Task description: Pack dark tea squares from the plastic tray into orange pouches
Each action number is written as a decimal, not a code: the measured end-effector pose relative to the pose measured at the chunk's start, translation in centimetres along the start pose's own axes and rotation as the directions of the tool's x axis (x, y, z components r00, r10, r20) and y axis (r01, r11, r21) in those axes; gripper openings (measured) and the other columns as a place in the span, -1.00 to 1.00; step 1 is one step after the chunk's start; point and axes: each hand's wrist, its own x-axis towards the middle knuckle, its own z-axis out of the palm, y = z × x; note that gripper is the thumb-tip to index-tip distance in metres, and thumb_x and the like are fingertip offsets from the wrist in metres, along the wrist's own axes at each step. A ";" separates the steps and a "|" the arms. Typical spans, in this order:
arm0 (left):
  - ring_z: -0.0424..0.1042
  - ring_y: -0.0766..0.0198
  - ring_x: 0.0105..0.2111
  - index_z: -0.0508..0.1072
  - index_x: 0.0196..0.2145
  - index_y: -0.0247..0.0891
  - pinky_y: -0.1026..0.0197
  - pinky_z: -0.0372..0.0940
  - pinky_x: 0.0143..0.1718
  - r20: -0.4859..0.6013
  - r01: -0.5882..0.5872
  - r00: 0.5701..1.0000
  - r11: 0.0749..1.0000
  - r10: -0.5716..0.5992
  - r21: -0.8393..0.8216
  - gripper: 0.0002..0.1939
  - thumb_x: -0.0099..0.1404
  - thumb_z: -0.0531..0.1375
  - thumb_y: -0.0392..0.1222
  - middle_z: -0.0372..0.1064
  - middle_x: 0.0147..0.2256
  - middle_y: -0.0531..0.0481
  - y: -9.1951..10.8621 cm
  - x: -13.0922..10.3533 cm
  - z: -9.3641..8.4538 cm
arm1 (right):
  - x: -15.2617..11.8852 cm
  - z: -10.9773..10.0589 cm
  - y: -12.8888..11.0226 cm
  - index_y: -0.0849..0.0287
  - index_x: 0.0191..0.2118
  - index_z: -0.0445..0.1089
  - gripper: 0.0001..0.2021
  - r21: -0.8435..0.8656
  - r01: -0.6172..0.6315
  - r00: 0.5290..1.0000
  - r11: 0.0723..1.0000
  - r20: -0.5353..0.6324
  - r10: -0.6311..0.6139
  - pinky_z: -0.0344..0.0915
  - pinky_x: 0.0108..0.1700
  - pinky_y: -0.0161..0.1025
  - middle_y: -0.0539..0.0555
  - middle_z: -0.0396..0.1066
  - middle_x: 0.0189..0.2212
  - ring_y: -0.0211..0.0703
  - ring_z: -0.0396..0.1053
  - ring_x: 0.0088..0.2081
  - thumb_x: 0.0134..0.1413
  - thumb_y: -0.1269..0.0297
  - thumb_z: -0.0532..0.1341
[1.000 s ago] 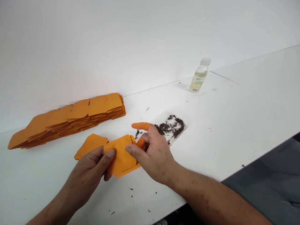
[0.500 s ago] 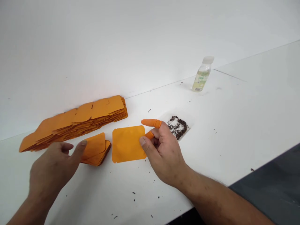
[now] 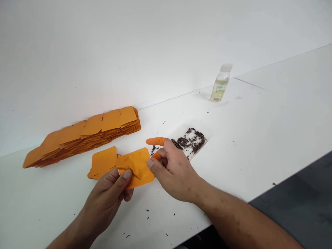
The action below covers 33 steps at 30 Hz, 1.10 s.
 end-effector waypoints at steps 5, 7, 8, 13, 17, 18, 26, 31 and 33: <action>0.25 0.36 -0.54 0.39 -0.45 -0.22 0.29 0.21 -0.46 -0.143 -0.029 0.989 0.999 0.026 -0.017 -0.47 0.36 0.27 0.31 0.33 -0.59 0.12 -0.5 -0.4 0.8 | -0.1 0.3 -0.3 -0.03 0.31 0.20 -0.48 0.038 -0.077 0.996 0.996 0.050 0.075 0.36 -0.28 -0.20 -0.07 0.41 -0.28 -0.22 0.38 -0.32 0.32 0.19 0.32; 0.29 0.35 -0.53 0.42 -0.44 -0.23 0.27 0.24 -0.45 -0.162 0.006 0.987 0.998 -0.017 -0.068 -0.47 0.32 0.30 0.33 0.38 -0.57 0.09 -0.8 -0.7 1.3 | 0.0 0.4 -0.2 -0.04 0.31 0.19 -0.49 0.064 -0.104 0.994 0.993 0.024 0.103 0.38 -0.24 -0.17 -0.08 0.39 -0.30 -0.21 0.38 -0.31 0.33 0.22 0.30; 0.32 0.34 -0.52 0.44 -0.42 -0.24 0.26 0.27 -0.42 -0.140 0.035 0.989 0.994 -0.049 -0.102 -0.47 0.30 0.32 0.33 0.41 -0.56 0.07 -1.0 -0.8 1.6 | 0.1 0.4 -0.1 -0.04 0.32 0.18 -0.49 0.082 -0.106 0.994 0.991 0.000 0.106 0.38 -0.23 -0.16 -0.09 0.38 -0.30 -0.21 0.37 -0.31 0.34 0.24 0.29; 0.44 0.27 -0.45 0.53 -0.39 -0.32 0.16 0.34 -0.28 0.194 0.182 0.969 0.971 -0.151 -0.152 -0.42 0.31 0.29 0.35 0.47 -0.47 -0.05 -1.1 -2.0 2.7 | 0.2 0.7 0.3 -0.04 0.33 0.15 -0.54 0.126 -0.028 0.995 0.992 -0.092 0.039 0.35 -0.24 -0.16 -0.08 0.40 -0.32 -0.19 0.34 -0.31 0.42 0.21 0.21; 0.42 0.26 -0.34 0.53 -0.29 -0.31 0.17 0.31 -0.20 0.350 0.165 0.930 0.977 -0.110 -0.132 -0.51 0.29 0.35 0.25 0.45 -0.36 -0.05 0.1 -2.3 2.0 | 0.2 0.6 0.3 -0.06 0.29 0.21 -0.62 0.047 -0.012 0.999 0.999 -0.046 0.014 0.34 -0.28 -0.20 -0.08 0.39 -0.32 -0.20 0.35 -0.33 0.46 0.20 0.17; 0.39 0.27 -0.31 0.54 -0.23 -0.30 0.19 0.30 -0.19 0.359 0.161 0.928 0.975 -0.097 -0.151 -0.53 0.29 0.37 0.22 0.45 -0.32 -0.05 0.5 -2.3 1.7 | 0.2 0.4 0.2 -0.06 0.27 0.25 -0.66 0.008 -0.009 1.000 1.000 -0.018 0.009 0.33 -0.30 -0.21 -0.07 0.39 -0.33 -0.21 0.34 -0.34 0.46 0.20 0.17; 0.33 0.32 -0.41 0.46 -0.30 -0.29 0.22 0.29 -0.29 0.374 0.095 0.925 0.993 -0.063 -0.067 -0.53 0.43 0.22 0.24 0.38 -0.42 0.01 0.6 -1.7 1.2 | 0.5 0.1 0.2 -0.06 0.26 0.25 -0.63 0.046 -0.077 0.995 0.996 0.072 0.073 0.37 -0.29 -0.18 -0.03 0.45 -0.25 -0.17 0.41 -0.31 0.42 0.17 0.22; 0.29 0.35 -0.51 0.41 -0.39 -0.24 0.26 0.27 -0.42 0.068 0.027 0.998 0.994 -0.020 -0.108 -0.49 0.37 0.26 0.30 0.36 -0.54 0.07 -0.4 -0.7 1.6 | 0.4 0.5 0.0 -0.06 0.28 0.19 -0.52 0.176 -0.115 0.993 0.978 0.051 0.107 0.38 -0.24 -0.17 0.00 0.44 -0.17 -0.19 0.42 -0.26 0.37 0.06 0.30; 0.26 0.36 -0.52 0.40 -0.40 -0.22 0.29 0.25 -0.44 -0.004 0.009 1.000 0.991 -0.009 -0.135 -0.49 0.39 0.24 0.31 0.32 -0.57 0.10 -0.4 -0.2 1.5 | 0.2 0.6 -0.2 -0.07 0.30 0.17 -0.46 0.209 -0.136 0.988 0.968 0.101 0.117 0.37 -0.23 -0.19 -0.01 0.42 -0.16 -0.21 0.41 -0.26 0.33 0.09 0.35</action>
